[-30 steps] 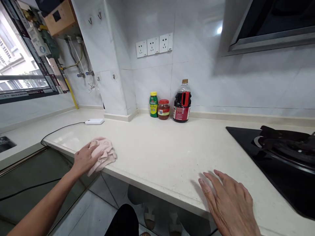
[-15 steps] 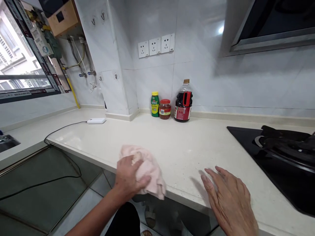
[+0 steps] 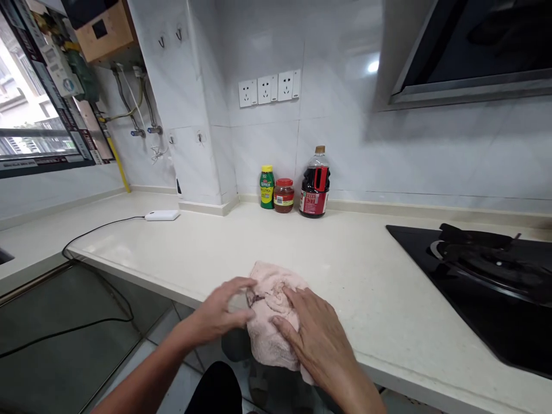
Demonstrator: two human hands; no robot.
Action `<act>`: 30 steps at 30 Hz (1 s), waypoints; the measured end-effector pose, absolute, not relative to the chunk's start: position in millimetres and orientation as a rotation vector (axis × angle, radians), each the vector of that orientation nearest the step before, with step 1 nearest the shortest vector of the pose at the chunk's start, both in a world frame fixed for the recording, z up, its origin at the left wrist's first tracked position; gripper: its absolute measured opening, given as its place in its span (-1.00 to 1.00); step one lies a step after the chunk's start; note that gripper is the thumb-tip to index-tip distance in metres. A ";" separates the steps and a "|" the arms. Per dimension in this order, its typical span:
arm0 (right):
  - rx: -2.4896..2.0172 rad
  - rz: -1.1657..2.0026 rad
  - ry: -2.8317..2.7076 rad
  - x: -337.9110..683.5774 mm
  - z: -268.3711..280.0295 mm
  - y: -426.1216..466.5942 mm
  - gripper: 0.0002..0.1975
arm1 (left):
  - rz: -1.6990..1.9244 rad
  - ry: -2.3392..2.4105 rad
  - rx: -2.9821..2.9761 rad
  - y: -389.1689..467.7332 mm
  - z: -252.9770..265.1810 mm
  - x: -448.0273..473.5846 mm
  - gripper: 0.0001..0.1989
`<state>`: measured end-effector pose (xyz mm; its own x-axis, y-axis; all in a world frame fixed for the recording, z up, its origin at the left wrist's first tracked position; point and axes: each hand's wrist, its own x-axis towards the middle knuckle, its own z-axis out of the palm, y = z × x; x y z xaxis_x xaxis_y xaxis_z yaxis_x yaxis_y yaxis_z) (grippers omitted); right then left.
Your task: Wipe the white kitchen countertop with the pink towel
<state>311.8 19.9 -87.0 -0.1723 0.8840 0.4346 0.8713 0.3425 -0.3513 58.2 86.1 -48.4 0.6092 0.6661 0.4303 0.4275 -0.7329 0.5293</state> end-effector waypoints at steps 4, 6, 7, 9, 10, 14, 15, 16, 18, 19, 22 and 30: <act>-1.665 -0.023 -2.155 282.9 -65.8 27.0 -0.44 | 1.126 1.210 2.435 123.8 -48.6 8.3 -0.66; -1.703 0.056 -2.217 254.4 -53.5 34.8 -0.26 | 1.183 1.320 2.417 138.9 -52.3 -3.3 -0.68; -1.708 0.113 -2.246 237.8 -48.9 40.3 -0.13 | 1.201 1.351 2.398 144.4 -54.3 -5.9 -0.68; -1.667 0.226 -2.315 204.3 -43.9 54.3 0.10 | 1.225 1.378 2.355 151.3 -57.5 -7.3 -0.65; -1.617 0.269 -2.353 189.7 -43.2 62.3 0.15 | 1.228 1.382 2.331 153.0 -58.3 -7.3 -0.64; -1.349 0.296 -2.483 160.5 -44.5 92.3 -0.05 | 1.199 1.432 2.223 154.4 -56.9 -11.0 -0.58; -1.310 0.292 -2.495 160.5 -44.4 97.7 -0.13 | 1.180 1.458 2.215 154.3 -56.3 -12.8 -0.56; -1.286 0.291 -2.502 162.6 -44.0 102.3 -0.20 | 1.156 1.483 2.229 154.2 -56.0 -14.3 -0.55; -1.253 0.292 -2.509 172.1 -42.5 110.2 -0.36 | 1.088 1.528 2.308 153.7 -57.0 -15.4 -0.54; -1.249 0.291 -2.504 179.4 -41.7 114.4 -0.45 | 1.048 1.552 2.356 153.2 -58.1 -14.7 -0.54; -1.364 0.267 -2.421 215.6 -41.7 130.7 -0.57 | 0.925 1.655 2.478 150.2 -61.7 -9.1 -0.55; -2.099 0.070 -1.931 408.2 -52.0 128.5 -0.45 | 0.768 1.767 2.610 146.5 -66.4 -3.9 -0.55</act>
